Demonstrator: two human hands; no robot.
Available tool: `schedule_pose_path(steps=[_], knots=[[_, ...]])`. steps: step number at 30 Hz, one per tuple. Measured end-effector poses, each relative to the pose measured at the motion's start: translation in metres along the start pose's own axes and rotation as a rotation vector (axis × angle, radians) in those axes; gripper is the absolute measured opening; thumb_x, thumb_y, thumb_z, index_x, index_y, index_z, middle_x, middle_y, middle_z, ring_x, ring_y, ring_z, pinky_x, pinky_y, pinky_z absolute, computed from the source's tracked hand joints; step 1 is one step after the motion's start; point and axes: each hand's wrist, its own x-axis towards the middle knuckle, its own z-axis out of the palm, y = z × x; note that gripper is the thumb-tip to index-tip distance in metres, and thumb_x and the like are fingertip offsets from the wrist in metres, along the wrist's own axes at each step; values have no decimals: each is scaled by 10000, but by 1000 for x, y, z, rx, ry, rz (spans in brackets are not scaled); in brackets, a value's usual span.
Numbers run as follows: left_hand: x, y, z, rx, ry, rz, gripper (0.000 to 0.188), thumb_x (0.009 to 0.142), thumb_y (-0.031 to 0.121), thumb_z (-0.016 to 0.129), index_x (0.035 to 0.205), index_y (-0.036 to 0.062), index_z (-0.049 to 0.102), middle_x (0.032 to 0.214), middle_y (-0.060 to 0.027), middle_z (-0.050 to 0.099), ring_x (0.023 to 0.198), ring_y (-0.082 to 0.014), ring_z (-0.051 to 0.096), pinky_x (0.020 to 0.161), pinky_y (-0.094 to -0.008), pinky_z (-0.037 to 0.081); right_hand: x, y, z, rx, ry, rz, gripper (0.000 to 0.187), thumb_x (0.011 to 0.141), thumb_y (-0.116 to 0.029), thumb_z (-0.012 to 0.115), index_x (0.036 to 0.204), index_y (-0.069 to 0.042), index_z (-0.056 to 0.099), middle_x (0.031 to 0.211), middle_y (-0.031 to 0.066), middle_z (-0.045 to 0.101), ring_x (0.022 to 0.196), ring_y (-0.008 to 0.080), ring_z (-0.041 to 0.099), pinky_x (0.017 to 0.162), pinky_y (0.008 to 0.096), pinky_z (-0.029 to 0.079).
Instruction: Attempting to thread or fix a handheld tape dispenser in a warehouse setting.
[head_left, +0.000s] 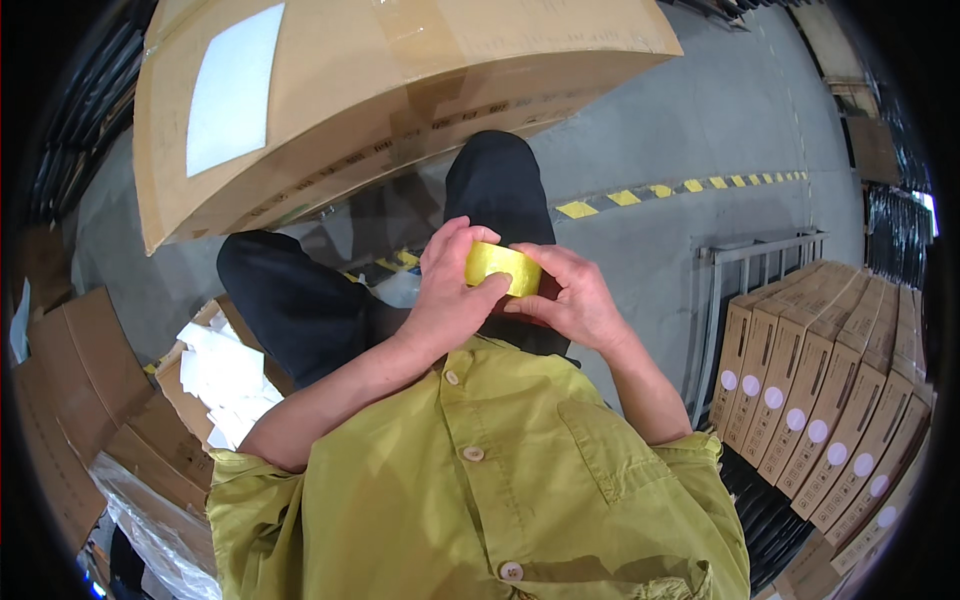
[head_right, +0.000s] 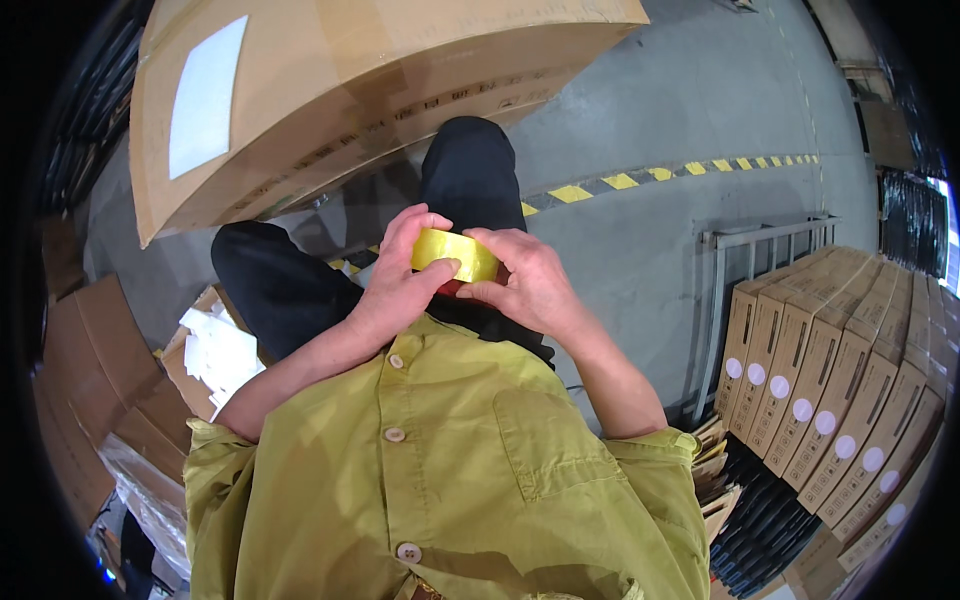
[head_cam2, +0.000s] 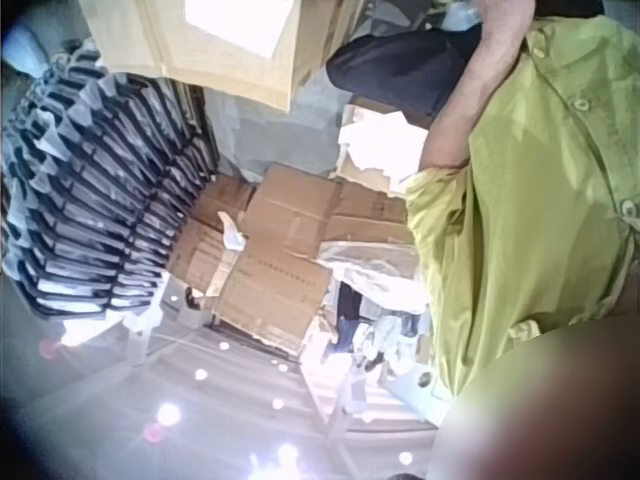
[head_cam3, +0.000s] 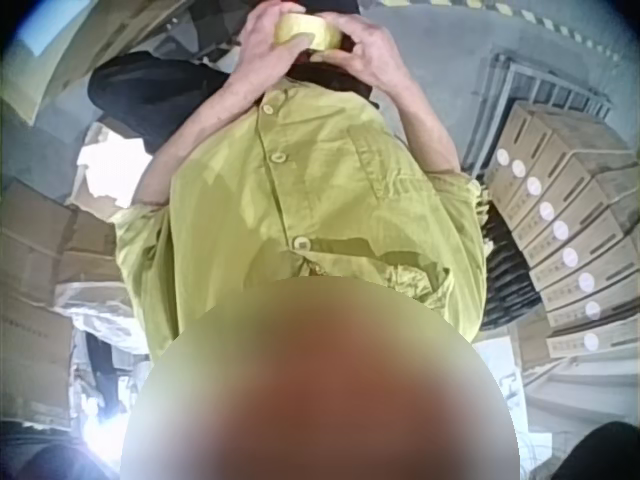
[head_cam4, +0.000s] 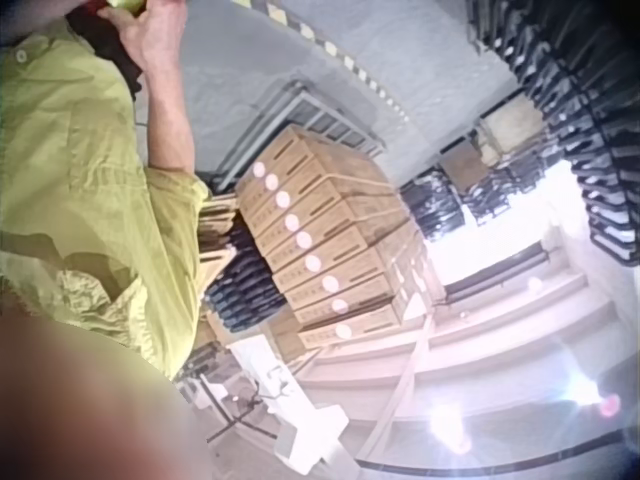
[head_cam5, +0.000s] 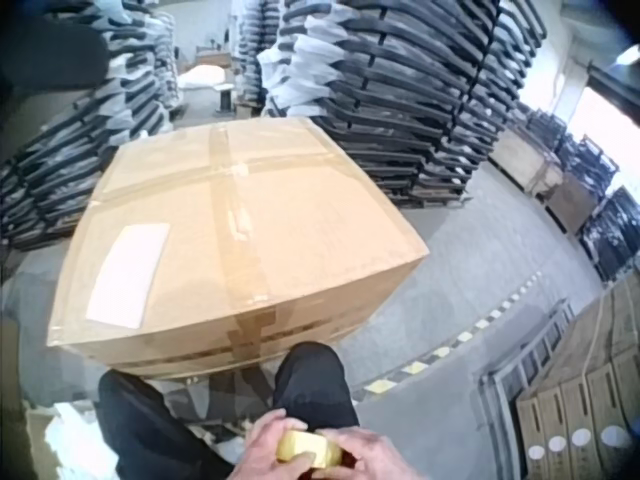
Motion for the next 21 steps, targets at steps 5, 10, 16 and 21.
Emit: schedule_pose_path(steps=[5,10,16,21], knots=[[0,2,-8,-165,-86,-7,439,717,167,602,1143,155,497,1362,-186,286,1281,-347,243,1033,-401,265,1,1,-1,-9,5,-21,560,635,-116,797,1135,-28,562,980,115,615,836,203,597,731,298,485],[-3,1,-3,-62,-27,17,408,733,128,614,1125,137,499,1355,-137,293,1275,-279,296,1021,-355,282,1,-3,0,13,-16,17,548,634,-115,796,1123,-26,567,947,112,613,782,190,593,686,289,489],[0,-3,0,-48,16,25,379,732,126,619,1094,123,507,1340,-147,307,1256,-284,317,1015,-357,285,5,-3,4,-58,15,-41,530,627,-121,800,1101,-31,579,903,96,614,735,179,581,640,280,479],[5,-4,1,23,36,22,373,736,143,611,1095,125,511,1348,-144,301,1251,-278,321,1016,-355,283,7,1,8,-56,53,-60,510,639,-207,778,1077,-44,574,833,143,605,706,277,575,628,342,469]])
